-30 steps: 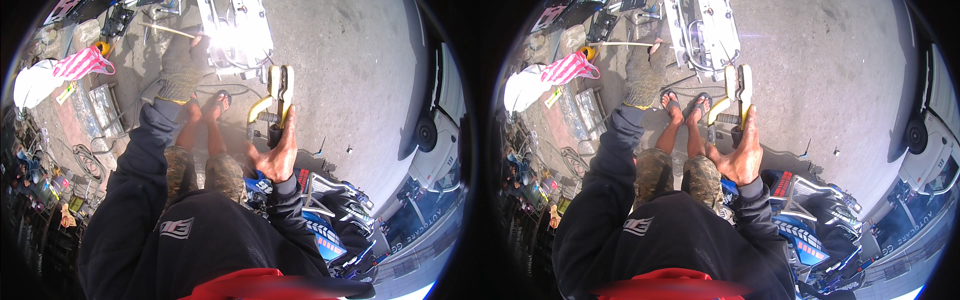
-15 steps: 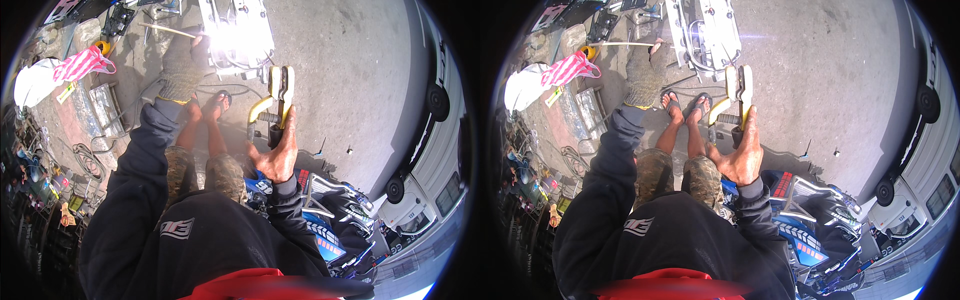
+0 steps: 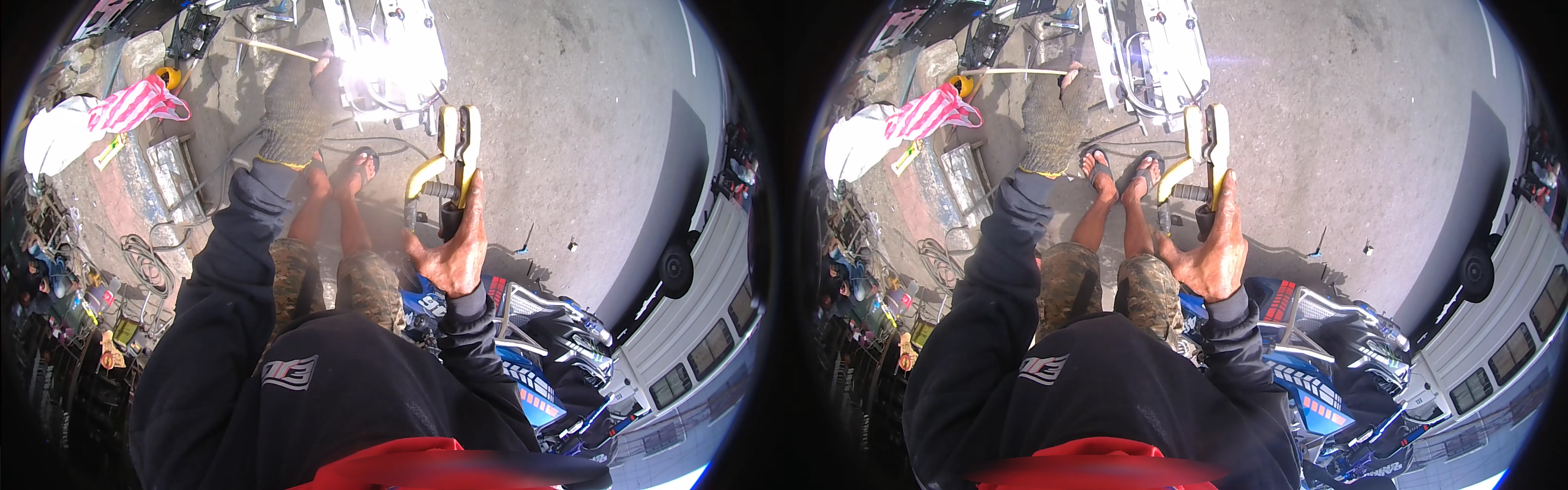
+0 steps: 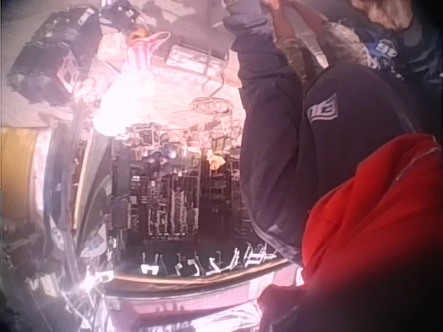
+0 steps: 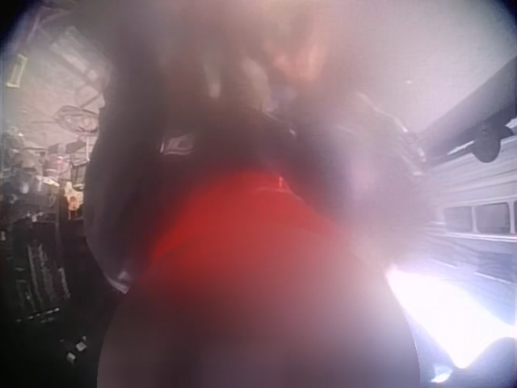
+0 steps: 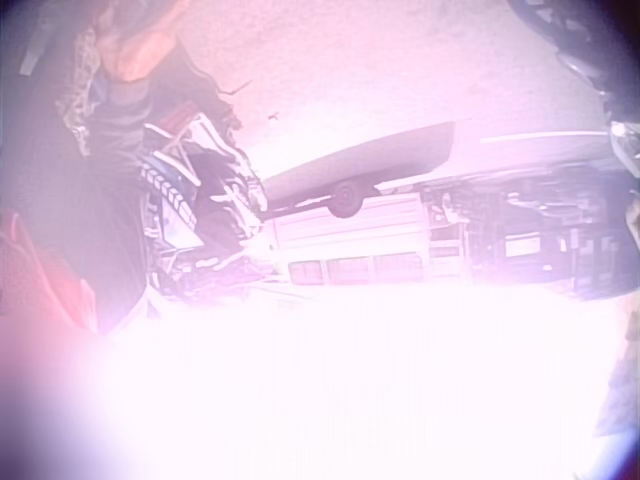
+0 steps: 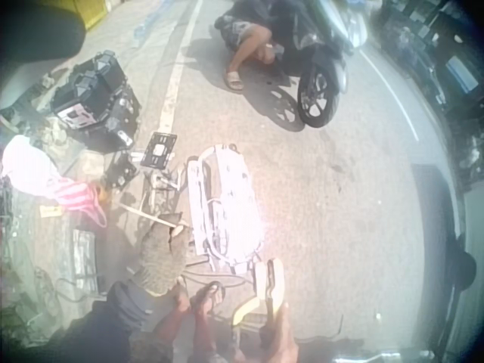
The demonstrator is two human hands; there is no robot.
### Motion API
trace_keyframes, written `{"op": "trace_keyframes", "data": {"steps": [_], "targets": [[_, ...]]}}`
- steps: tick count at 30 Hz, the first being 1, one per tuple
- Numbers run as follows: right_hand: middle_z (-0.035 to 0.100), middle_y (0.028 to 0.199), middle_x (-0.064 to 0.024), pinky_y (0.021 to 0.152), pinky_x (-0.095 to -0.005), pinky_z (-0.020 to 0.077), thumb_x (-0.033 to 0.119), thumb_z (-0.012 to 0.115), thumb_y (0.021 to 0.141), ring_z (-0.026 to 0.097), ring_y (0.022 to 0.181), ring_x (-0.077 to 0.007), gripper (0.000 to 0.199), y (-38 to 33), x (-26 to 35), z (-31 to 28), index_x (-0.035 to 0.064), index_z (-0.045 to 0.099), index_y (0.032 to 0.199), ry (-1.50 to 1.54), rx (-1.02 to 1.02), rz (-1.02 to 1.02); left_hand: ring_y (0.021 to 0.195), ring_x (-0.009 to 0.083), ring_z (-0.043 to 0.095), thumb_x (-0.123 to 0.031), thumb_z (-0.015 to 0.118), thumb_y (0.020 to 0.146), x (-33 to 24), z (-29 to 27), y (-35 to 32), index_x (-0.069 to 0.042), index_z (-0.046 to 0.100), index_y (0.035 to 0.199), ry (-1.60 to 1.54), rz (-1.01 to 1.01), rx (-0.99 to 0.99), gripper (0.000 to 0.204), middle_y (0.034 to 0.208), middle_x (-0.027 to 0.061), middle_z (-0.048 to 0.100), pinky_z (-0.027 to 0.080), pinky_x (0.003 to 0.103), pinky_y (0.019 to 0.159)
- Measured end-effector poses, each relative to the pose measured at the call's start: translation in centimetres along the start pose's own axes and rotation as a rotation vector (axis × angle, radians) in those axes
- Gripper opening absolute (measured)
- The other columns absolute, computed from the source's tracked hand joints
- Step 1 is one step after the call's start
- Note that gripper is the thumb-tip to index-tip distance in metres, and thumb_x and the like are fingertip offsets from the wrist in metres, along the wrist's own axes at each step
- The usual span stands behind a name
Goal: The person welds a metal frame using a handheld welding torch, moving along seams and joints while wearing gloves. The person repositions the frame and continues welding different sections.
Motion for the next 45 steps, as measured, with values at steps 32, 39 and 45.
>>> {"op": "trace_keyframes", "data": {"steps": [32,39,45], "targets": [[0.059,0.133,-0.0318,0.098,-0.0412,0.0544,0.021,0.086,0.067,0.066,0.118,-0.0382,0.116,0.3,0.2,0.1,-0.0075,0.020,0.158,-0.010,0.001,-0.019,0.097,0.0332,0.068,-0.012,0.065,0.093,-0.2,-0.2,0.3,-0.010,0.062,0.132,0.076,0.099,-0.012,0.040,0.121,0.0108,0.070,0.055,0.043,0.080],[0.059,0.133,-0.0317,0.097,-0.0413,0.0547,0.021,0.086,0.067,0.066,0.117,-0.0381,0.117,0.3,0.1,0.1,-0.0060,0.019,0.159,-0.012,0.001,-0.030,0.099,0.0329,0.068,-0.011,0.066,0.092,0.2,-0.4,0.7,-0.009,0.063,0.131,0.111,-0.038,0.055,0.038,0.122,0.0112,0.070,0.055,0.042,0.081],[0.059,0.134,-0.0320,0.098,-0.0414,0.0540,0.019,0.086,0.067,0.065,0.119,-0.0381,0.116,0.3,0.0,0.3,-0.0060,0.019,0.159,0.002,-0.003,-0.018,0.100,0.0327,0.068,-0.011,0.067,0.092,0.3,-0.4,0.6,-0.009,0.065,0.129,0.132,-0.119,0.096,0.037,0.122,0.0115,0.070,0.055,0.041,0.082]]}}
Point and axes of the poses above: each hand's wrist, its own y-axis towards the middle knuckle, its own z-axis out of the palm, x = y × z, the point moved 7 cm from there along y, towards the middle knuckle
